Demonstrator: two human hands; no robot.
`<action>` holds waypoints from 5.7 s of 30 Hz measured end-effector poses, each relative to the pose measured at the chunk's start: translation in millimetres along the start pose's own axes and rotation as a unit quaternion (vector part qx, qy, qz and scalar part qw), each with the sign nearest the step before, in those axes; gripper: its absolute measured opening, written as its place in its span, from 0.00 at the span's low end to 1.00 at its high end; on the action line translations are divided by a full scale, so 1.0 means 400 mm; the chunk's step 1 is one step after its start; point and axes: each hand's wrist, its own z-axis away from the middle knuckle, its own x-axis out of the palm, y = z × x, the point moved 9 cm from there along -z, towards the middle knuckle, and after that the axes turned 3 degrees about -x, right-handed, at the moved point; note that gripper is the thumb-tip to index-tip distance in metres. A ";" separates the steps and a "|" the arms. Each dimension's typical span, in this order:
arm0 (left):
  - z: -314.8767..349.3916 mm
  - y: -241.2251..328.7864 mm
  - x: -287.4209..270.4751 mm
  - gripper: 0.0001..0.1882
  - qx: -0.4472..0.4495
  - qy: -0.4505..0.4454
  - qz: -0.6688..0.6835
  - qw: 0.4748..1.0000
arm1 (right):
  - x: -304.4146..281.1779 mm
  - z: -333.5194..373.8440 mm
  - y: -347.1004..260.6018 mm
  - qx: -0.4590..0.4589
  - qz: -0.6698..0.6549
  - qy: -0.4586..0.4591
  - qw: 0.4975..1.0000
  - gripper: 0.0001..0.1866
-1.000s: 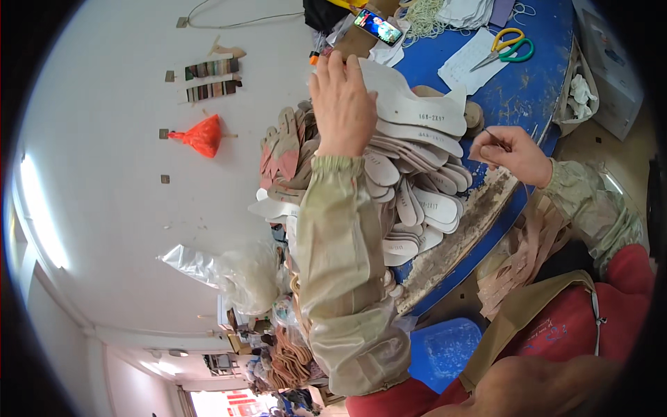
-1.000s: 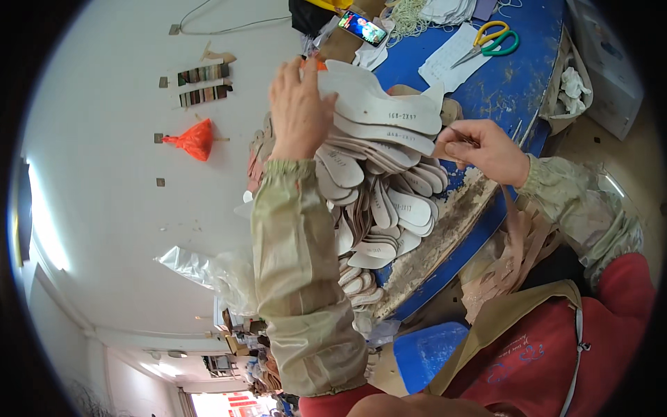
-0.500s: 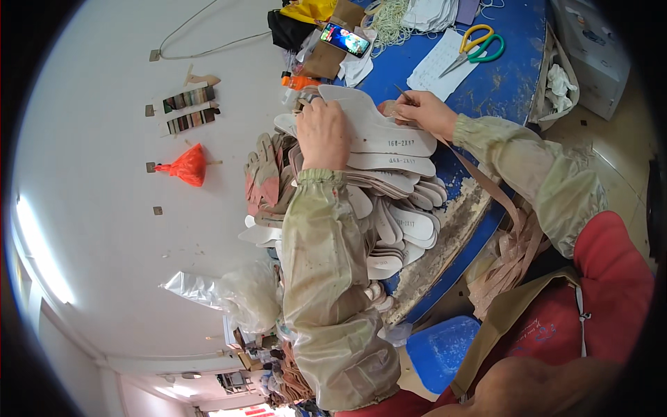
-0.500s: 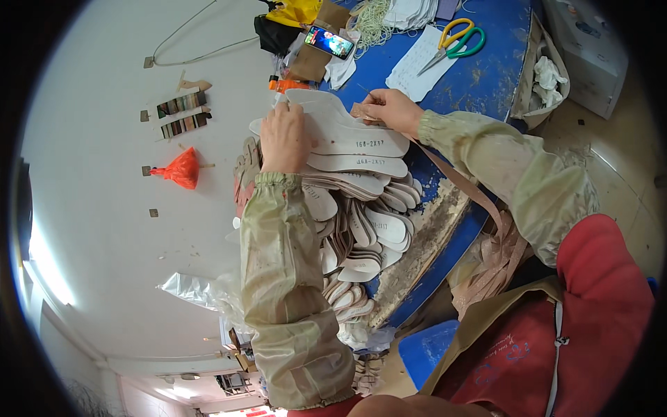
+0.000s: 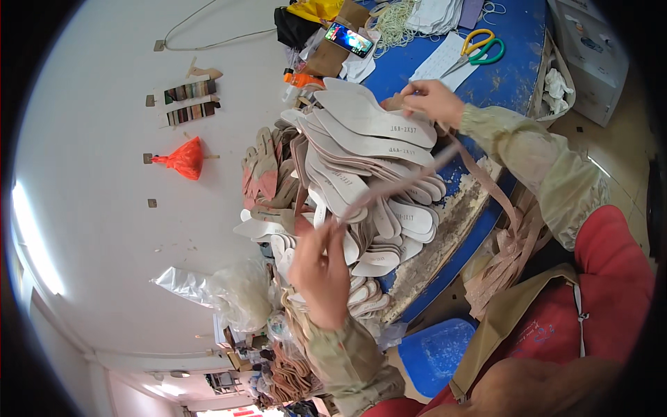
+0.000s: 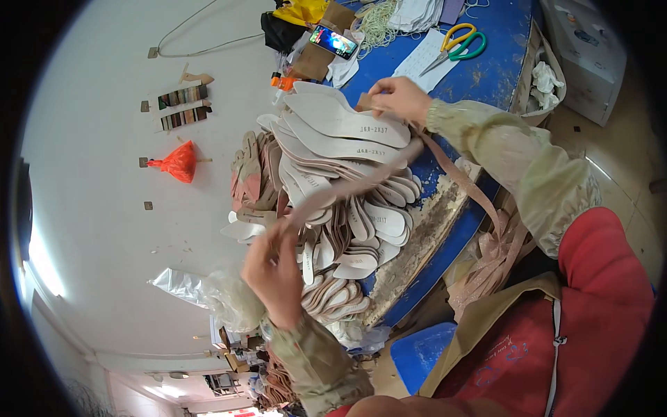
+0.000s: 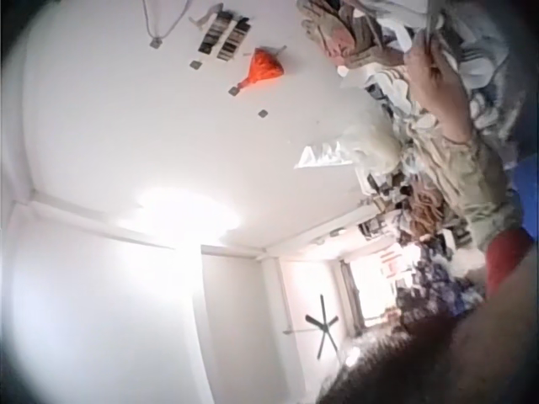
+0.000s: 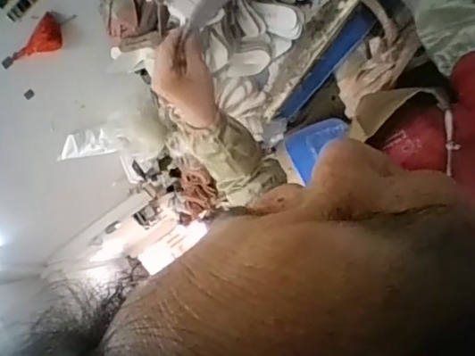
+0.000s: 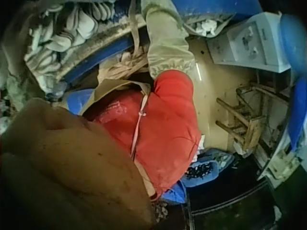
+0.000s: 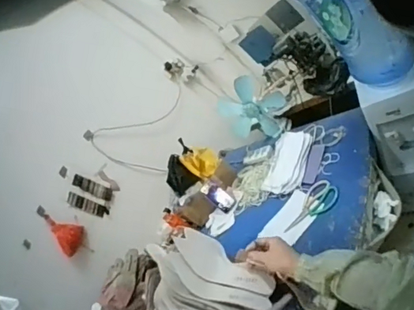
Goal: Finishing and marking shoe insoles at a factory workbench.
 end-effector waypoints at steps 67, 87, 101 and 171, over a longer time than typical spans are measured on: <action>0.873 -0.703 0.056 0.10 -0.148 0.065 0.228 0.960 | 1.001 0.739 0.314 0.023 0.306 -0.522 0.796 0.03; 0.713 -0.442 0.139 0.13 -0.089 -0.035 0.076 0.993 | 0.728 0.713 0.151 -0.188 0.473 -0.349 0.787 0.03; 0.671 -0.327 0.227 0.13 -0.135 -0.131 0.073 0.979 | 0.630 0.758 0.075 -0.296 0.527 -0.405 0.686 0.07; 0.747 -0.297 -0.001 0.11 -0.215 0.182 0.108 0.953 | 0.630 0.677 0.072 0.043 0.195 -0.395 0.897 0.05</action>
